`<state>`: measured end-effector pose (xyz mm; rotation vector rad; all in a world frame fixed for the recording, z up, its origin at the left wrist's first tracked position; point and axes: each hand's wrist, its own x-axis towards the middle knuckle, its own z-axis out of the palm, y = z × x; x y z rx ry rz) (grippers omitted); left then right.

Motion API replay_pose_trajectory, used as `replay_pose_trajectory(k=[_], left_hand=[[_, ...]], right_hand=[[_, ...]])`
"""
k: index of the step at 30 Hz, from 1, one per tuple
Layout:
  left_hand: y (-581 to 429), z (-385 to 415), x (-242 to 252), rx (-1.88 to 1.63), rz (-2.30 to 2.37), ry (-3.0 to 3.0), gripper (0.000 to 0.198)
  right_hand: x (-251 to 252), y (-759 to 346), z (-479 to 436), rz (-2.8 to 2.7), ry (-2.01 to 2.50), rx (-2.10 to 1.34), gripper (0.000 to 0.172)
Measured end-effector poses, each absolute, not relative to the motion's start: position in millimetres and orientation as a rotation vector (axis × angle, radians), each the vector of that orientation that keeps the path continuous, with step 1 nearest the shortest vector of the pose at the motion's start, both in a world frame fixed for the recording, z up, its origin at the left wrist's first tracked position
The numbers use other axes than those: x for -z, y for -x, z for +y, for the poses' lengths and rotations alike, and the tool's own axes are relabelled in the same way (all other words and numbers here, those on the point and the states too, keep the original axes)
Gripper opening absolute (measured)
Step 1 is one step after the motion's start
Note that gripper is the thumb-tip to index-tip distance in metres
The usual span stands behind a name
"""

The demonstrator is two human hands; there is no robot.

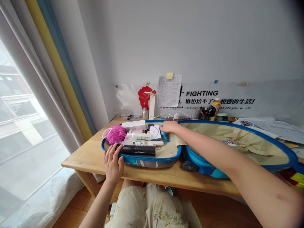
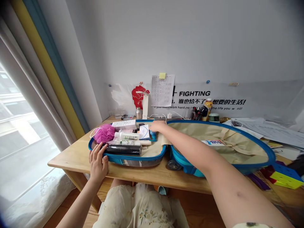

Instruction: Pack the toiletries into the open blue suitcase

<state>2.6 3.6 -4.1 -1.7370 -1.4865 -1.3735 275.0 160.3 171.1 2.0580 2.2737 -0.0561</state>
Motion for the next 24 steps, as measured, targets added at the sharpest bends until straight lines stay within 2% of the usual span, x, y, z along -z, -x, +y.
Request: replay_pose_trajectory(k=[7, 9, 14, 19, 24], left_hand=[[-2, 4, 5, 1.387, -1.498, 1.747, 0.047], [-2, 3, 5, 1.400, -1.507, 1.744, 0.048], [-2, 3, 3, 1.407, -1.485, 1.753, 0.046], [-2, 2, 2, 1.411, -1.474, 1.751, 0.046], [-2, 3, 3, 1.414, -1.522, 1.741, 0.048]], right_hand=[[-203, -400, 173, 2.309, -2.010, 0.008, 0.033], [-191, -445, 165, 2.181, -1.973, 0.076, 0.028], [-145, -522, 140, 1.867, -1.983, 0.134, 0.028], [-126, -543, 147, 1.852, -1.959, 0.202, 0.033], [-121, -545, 156, 1.870, -1.995, 0.241, 0.025]])
